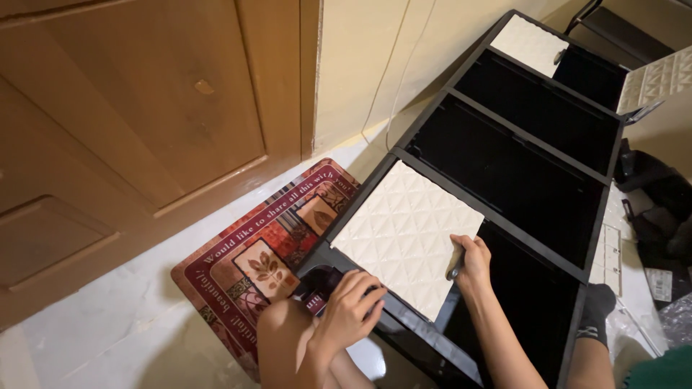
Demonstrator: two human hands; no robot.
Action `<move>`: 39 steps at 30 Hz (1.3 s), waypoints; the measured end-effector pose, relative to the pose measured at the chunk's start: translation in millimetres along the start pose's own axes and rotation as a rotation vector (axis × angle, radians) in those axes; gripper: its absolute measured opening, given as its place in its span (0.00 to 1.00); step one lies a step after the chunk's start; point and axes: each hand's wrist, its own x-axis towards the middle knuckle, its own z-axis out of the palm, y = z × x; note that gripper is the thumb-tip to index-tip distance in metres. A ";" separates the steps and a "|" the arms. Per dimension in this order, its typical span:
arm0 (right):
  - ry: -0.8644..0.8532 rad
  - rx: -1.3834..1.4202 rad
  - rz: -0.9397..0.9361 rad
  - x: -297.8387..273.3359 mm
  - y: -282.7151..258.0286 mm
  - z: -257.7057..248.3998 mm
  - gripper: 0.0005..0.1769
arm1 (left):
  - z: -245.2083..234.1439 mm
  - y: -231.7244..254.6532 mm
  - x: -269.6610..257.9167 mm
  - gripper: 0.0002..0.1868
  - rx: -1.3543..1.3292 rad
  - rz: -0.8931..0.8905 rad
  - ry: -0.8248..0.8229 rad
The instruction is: Assemble a plastic interlocking tier organizer shelf cabinet, attaching panels and doors.
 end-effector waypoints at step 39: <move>0.002 0.035 -0.040 4.0 -6.8 12.2 0.09 | 3.4 1.6 5.2 0.13 0.039 0.150 -0.077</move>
